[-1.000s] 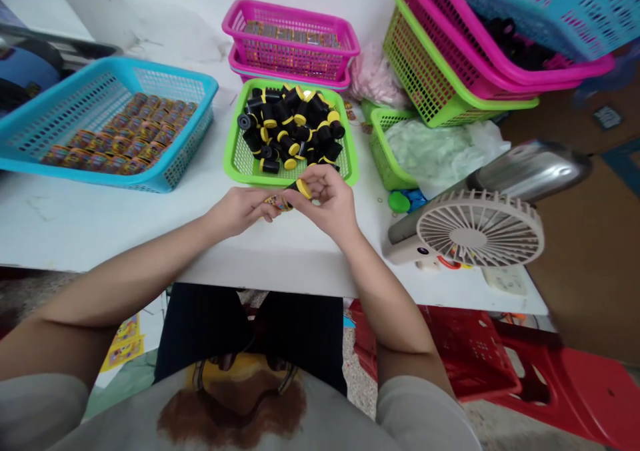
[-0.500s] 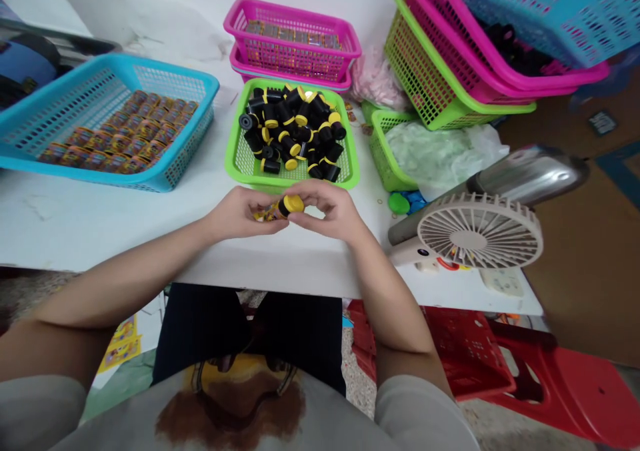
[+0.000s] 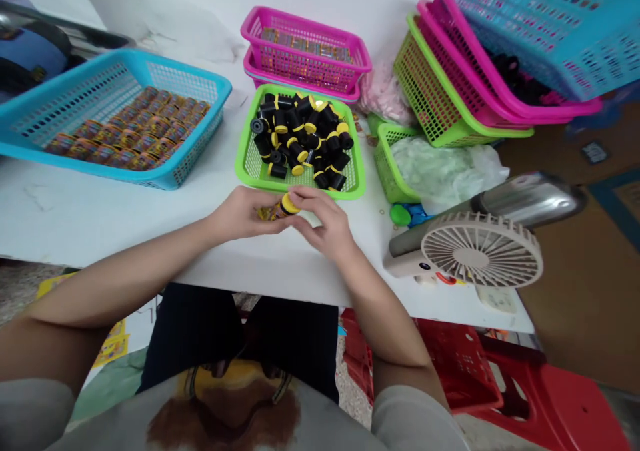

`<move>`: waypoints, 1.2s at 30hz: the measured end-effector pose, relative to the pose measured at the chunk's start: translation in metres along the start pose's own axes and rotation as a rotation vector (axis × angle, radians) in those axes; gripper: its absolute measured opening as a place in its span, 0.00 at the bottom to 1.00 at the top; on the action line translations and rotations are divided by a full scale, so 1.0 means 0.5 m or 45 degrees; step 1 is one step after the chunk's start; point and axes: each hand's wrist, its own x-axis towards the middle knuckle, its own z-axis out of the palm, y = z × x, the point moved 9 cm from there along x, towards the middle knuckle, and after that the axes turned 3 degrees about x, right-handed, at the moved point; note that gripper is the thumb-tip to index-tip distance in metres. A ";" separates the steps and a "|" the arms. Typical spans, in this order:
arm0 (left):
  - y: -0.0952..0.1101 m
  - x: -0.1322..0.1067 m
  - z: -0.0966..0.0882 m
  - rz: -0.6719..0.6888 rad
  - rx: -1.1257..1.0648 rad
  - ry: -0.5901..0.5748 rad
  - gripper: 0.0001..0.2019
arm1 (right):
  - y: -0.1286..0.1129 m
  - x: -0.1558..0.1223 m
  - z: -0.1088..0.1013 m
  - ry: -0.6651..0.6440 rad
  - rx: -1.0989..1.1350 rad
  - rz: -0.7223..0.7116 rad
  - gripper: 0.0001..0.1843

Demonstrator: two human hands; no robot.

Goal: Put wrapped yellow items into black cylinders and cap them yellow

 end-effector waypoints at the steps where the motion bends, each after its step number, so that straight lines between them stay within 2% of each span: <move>1: -0.008 0.000 0.001 -0.061 -0.082 0.000 0.14 | -0.010 -0.001 0.006 -0.005 -0.052 -0.045 0.21; 3: -0.026 -0.001 0.006 -0.200 -0.259 0.002 0.14 | -0.026 -0.003 0.018 -0.021 -0.157 -0.120 0.34; 5: -0.043 -0.003 0.013 -0.313 -0.419 0.021 0.15 | -0.035 -0.004 0.025 -0.016 -0.323 -0.158 0.40; 8: -0.055 -0.005 0.032 -0.374 -0.645 0.031 0.20 | -0.044 -0.010 0.032 -0.007 -0.528 -0.184 0.38; 12: -0.045 -0.011 0.067 -0.328 -0.830 -0.051 0.22 | -0.053 -0.025 0.055 -0.085 -0.549 -0.210 0.39; 16: -0.038 -0.023 0.084 -0.307 -0.852 -0.117 0.22 | -0.069 -0.032 0.075 -0.093 -0.595 -0.271 0.34; 21: -0.031 -0.027 0.072 -0.229 -0.816 -0.108 0.26 | -0.098 -0.034 0.078 0.029 -0.680 -0.391 0.25; 25: -0.014 -0.032 0.075 -0.180 -0.848 -0.237 0.27 | -0.096 -0.049 0.078 0.027 -0.686 -0.437 0.18; 29: -0.010 -0.039 0.085 -0.170 -0.861 -0.321 0.25 | -0.072 -0.066 0.089 -0.073 -0.738 -0.403 0.16; 32: -0.023 -0.033 0.080 -0.156 -0.787 -0.210 0.25 | -0.057 -0.067 0.095 -0.056 -0.848 -0.337 0.17; 36: -0.036 -0.025 0.064 -0.105 -0.644 0.025 0.24 | -0.074 -0.064 0.086 0.185 -0.987 -0.419 0.15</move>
